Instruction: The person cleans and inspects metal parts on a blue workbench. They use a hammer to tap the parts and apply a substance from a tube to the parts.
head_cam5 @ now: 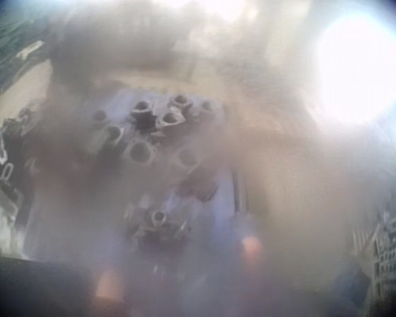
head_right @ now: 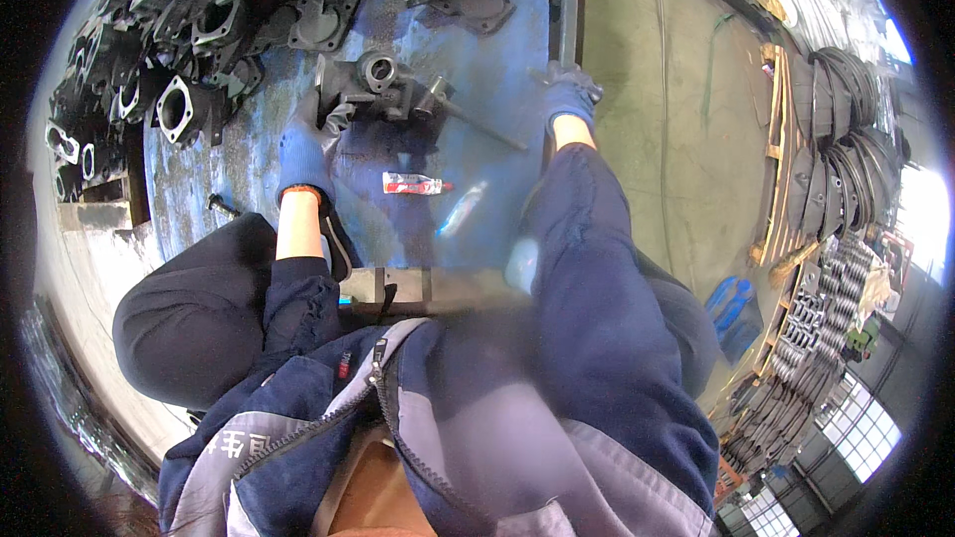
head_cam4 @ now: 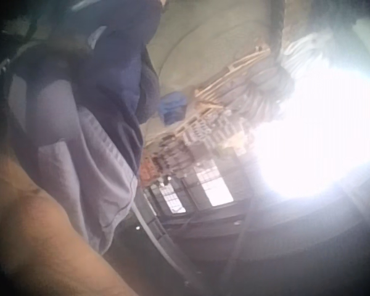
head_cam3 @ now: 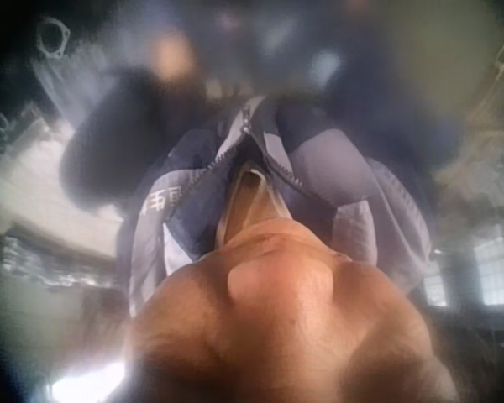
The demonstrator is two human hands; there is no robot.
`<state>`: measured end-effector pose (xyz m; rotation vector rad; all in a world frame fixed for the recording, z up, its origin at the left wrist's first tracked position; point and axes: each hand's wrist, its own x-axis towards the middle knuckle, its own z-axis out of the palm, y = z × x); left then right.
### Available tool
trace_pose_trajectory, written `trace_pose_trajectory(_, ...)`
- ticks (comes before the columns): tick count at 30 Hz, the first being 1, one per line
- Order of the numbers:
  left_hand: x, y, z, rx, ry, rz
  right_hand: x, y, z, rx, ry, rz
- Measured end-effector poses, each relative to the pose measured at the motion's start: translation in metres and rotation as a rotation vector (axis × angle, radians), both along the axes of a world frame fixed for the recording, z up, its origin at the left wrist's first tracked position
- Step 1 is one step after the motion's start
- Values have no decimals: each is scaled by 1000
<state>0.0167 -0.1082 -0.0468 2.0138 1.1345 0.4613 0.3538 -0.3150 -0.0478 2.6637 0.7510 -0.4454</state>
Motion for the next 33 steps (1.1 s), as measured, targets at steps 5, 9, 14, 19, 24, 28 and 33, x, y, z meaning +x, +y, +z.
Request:
trace_pose_trajectory(5,-20,-5,33,33,207,-42,10,-7,-3,-21,85,-14)
trace_pose_trajectory(9,-25,-5,45,-26,255,-70,15,-18,-3,116,156,4)
trace_pose_trajectory(14,-13,-2,67,-94,416,-79,7,-17,8,155,-61,-40)
trace_pose_trajectory(19,3,-9,157,105,483,-15,-32,7,23,69,148,286)
trace_pose_trajectory(24,-75,-8,294,924,-177,-202,-95,38,14,-122,197,452)
trace_pose_trajectory(28,-172,-6,348,967,0,201,-102,43,-10,-68,187,410)
trace_pose_trajectory(33,-268,6,265,532,115,632,-70,32,-72,-257,204,620)
